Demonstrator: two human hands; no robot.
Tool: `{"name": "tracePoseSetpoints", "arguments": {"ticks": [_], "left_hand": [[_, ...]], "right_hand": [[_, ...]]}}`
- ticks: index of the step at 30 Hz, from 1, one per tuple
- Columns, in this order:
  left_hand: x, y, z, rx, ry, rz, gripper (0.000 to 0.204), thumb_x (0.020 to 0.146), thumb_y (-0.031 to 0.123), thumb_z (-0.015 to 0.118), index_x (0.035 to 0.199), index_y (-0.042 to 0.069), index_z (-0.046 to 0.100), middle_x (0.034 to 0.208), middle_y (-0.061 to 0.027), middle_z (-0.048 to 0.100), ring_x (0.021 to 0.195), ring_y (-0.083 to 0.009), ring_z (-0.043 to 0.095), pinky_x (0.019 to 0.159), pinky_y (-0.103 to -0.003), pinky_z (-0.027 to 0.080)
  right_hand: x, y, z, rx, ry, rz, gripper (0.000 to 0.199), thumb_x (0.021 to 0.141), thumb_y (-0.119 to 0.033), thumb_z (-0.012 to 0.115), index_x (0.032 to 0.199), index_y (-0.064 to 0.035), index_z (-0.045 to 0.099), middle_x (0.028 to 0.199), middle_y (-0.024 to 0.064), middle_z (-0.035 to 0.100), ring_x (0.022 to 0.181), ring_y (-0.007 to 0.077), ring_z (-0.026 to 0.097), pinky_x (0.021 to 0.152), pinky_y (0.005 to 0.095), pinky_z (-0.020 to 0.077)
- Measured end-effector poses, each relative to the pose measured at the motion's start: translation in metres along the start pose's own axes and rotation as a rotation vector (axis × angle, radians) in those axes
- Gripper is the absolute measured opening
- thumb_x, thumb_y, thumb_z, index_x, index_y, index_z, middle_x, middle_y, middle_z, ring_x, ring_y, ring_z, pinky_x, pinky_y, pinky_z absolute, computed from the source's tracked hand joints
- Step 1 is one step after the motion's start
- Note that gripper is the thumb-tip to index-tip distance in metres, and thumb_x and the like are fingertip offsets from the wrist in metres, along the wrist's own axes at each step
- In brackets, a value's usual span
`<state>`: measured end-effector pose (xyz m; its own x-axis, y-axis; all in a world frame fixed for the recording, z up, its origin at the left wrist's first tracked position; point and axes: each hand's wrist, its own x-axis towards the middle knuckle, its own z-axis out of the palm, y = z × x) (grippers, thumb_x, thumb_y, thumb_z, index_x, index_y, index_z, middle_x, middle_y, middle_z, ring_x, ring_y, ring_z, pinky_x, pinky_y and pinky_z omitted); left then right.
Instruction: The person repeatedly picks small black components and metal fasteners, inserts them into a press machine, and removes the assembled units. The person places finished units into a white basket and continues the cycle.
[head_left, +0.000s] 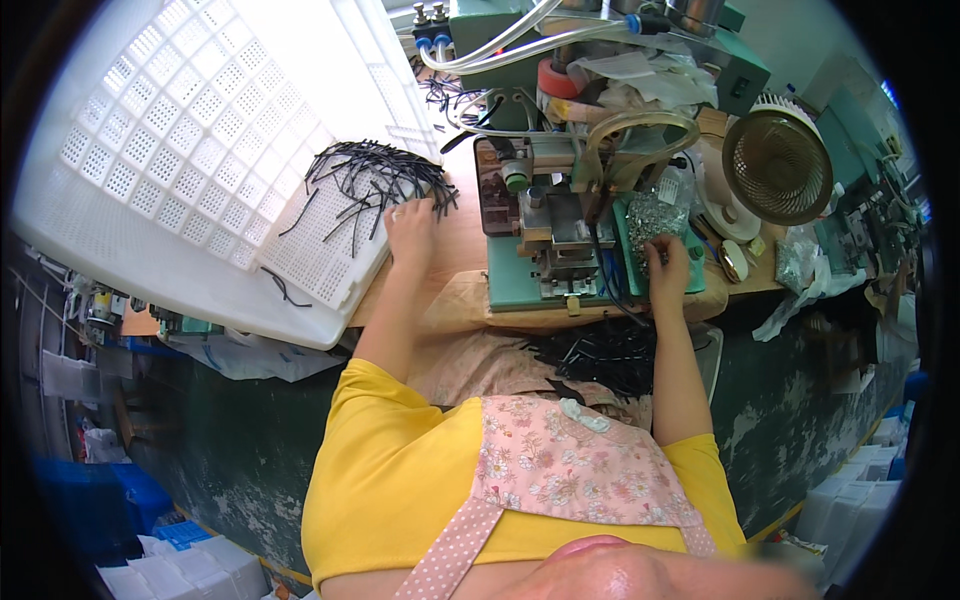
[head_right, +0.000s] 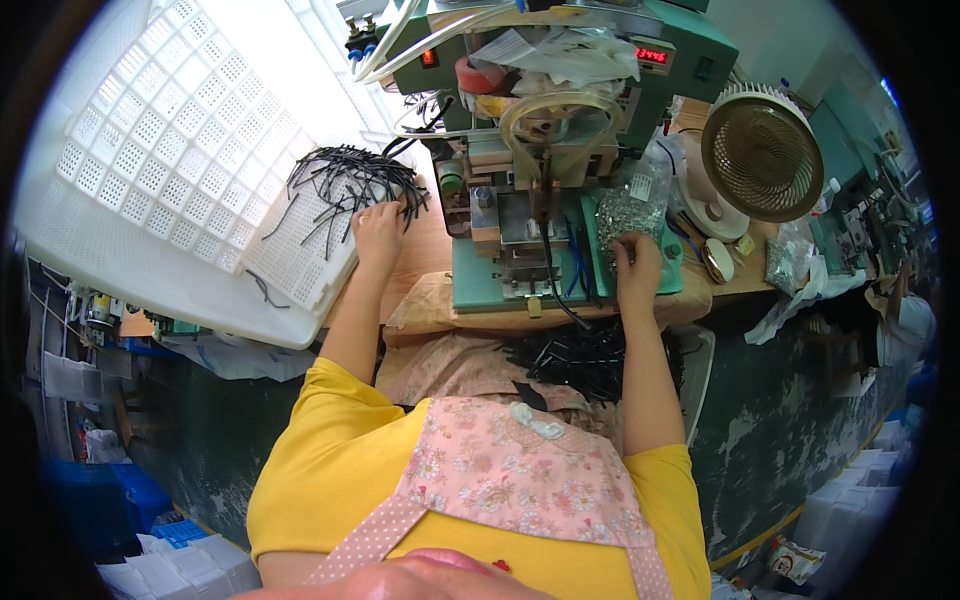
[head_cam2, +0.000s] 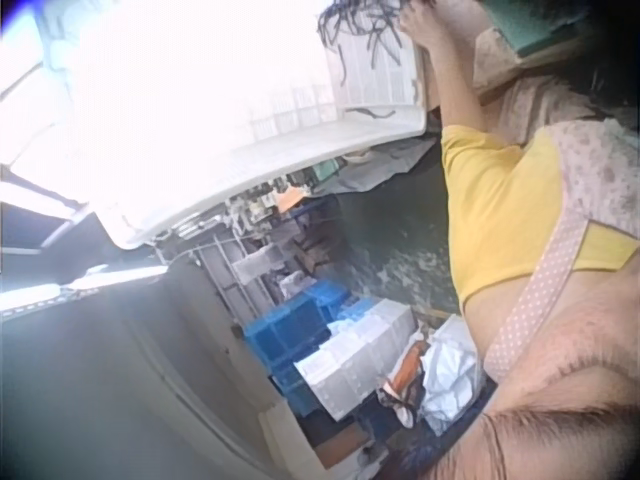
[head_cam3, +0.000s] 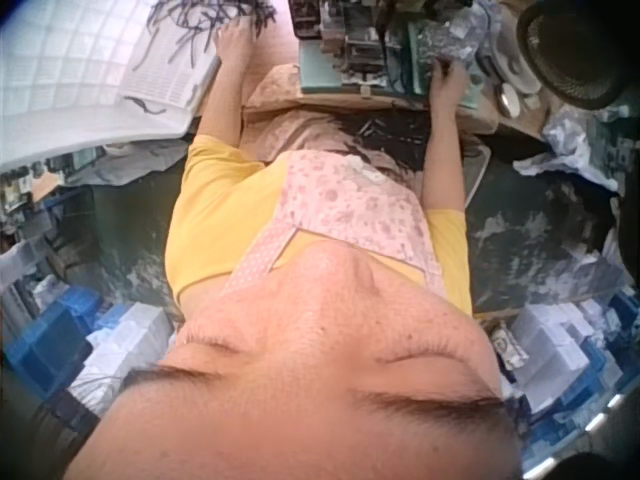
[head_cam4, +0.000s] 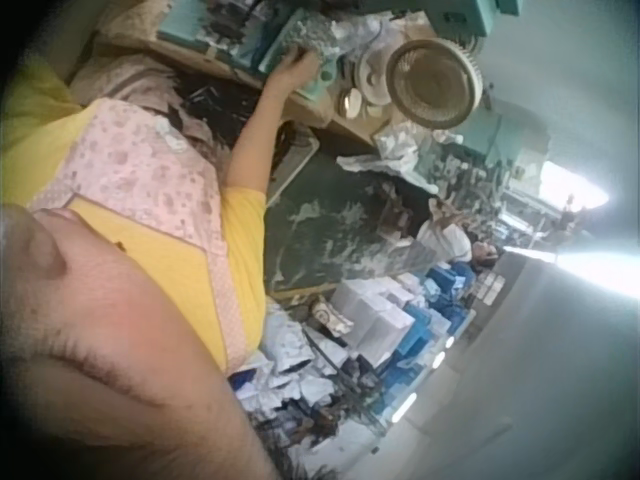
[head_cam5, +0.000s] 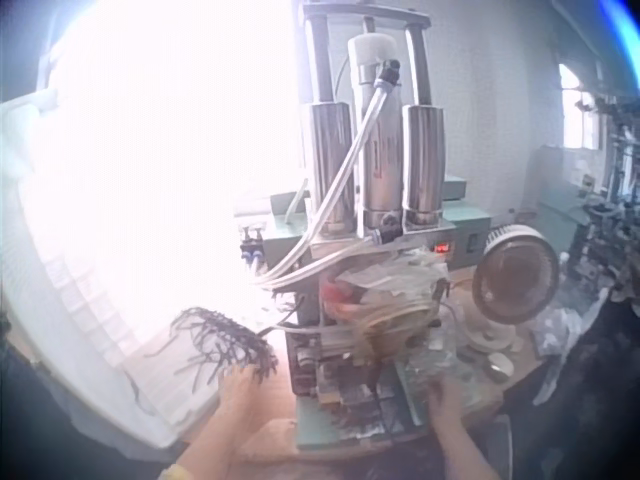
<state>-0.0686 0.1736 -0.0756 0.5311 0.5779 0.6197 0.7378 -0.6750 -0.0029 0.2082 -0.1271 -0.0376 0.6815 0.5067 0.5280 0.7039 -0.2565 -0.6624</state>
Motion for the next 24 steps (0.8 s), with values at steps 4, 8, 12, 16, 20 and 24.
{"name": "tracePoseSetpoints", "arguments": {"ticks": [4,8,12,16,20,24], "left_hand": [[0.013,-0.034,0.026,0.103,-0.236,-0.078,0.016,0.084,0.027,0.061,0.089,0.012,0.062,0.09,-0.0057,0.064,0.091,-0.0237,0.06,0.084,-0.041,0.038],[0.015,-0.028,0.036,0.032,-0.257,-0.133,0.019,0.083,0.029,0.062,0.087,0.011,0.062,0.089,-0.0066,0.064,0.09,-0.0245,0.06,0.081,-0.042,0.039],[0.017,-0.008,0.006,-0.246,-0.13,-0.297,0.02,0.086,0.026,0.059,0.092,0.006,0.059,0.087,-0.0098,0.064,0.081,-0.0283,0.063,0.071,-0.041,0.047],[0.022,0.032,-0.052,-0.983,0.089,-0.418,0.021,0.091,0.012,0.057,0.109,0.002,0.056,0.088,-0.0131,0.064,0.07,-0.0269,0.063,0.062,-0.034,0.051],[0.015,0.1,-0.111,-1.164,0.328,0.023,0.028,0.081,0.0,0.062,0.109,0.003,0.062,0.092,-0.0112,0.065,0.072,-0.0238,0.063,0.065,-0.03,0.052],[0.008,0.165,-0.135,-0.968,0.427,0.619,0.033,0.068,0.001,0.066,0.101,0.004,0.066,0.1,-0.01,0.066,0.085,-0.0263,0.066,0.071,-0.03,0.055]], "right_hand": [[0.009,-0.043,-0.004,0.216,-0.056,0.105,0.016,0.082,-0.008,0.067,0.096,-0.0027,0.06,0.09,0.0087,0.064,0.088,0.0203,0.061,0.079,0.0315,0.0458],[0.017,-0.087,-0.009,0.369,-0.166,0.005,0.016,0.084,-0.006,0.064,0.099,-0.0029,0.06,0.091,0.007,0.062,0.09,0.0177,0.06,0.082,0.0283,0.0448],[0.015,-0.112,0.0,0.293,-0.18,-0.079,0.017,0.082,-0.006,0.066,0.097,-0.0016,0.059,0.092,0.0074,0.063,0.091,0.0177,0.06,0.082,0.0282,0.0448],[0.009,-0.116,0.013,0.488,-0.097,0.013,0.019,0.08,-0.009,0.07,0.094,-0.0039,0.058,0.092,0.0093,0.063,0.088,0.0257,0.06,0.079,0.0344,0.0469],[0.012,-0.116,0.017,0.526,-0.128,0.07,0.021,0.083,-0.008,0.069,0.096,-0.0033,0.053,0.092,0.0061,0.062,0.092,0.016,0.06,0.083,0.0282,0.0457],[0.014,-0.105,0.003,0.28,-0.061,-0.063,0.021,0.082,-0.007,0.069,0.098,-0.0039,0.055,0.093,0.006,0.062,0.093,0.0163,0.061,0.085,0.0278,0.0455]]}}
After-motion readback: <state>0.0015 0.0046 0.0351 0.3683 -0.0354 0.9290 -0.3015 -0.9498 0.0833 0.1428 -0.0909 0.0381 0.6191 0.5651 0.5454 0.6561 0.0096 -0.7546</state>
